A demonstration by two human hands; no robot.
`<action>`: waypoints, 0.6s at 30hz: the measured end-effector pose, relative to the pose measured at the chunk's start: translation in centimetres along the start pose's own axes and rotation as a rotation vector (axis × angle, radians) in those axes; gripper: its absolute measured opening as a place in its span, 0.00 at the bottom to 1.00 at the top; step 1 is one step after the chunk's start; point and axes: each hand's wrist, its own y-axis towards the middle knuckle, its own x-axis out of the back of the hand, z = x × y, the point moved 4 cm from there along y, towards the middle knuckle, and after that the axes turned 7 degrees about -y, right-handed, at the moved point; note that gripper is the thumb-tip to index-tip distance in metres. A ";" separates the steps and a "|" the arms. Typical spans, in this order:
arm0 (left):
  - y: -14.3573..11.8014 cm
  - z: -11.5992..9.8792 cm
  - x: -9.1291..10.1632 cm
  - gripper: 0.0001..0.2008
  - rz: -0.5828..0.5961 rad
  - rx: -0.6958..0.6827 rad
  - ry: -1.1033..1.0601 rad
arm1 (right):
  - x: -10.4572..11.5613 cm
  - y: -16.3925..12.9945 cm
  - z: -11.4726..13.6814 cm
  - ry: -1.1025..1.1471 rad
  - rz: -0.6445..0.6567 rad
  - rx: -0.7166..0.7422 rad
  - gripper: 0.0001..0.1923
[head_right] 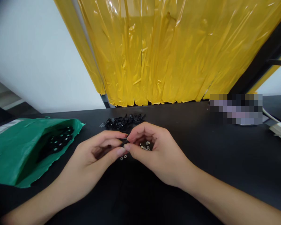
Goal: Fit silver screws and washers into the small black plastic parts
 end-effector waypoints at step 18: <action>-0.1 -0.2 1.0 0.10 -0.001 -0.196 0.263 | 0.0 -0.2 0.3 -0.171 -0.086 0.130 0.12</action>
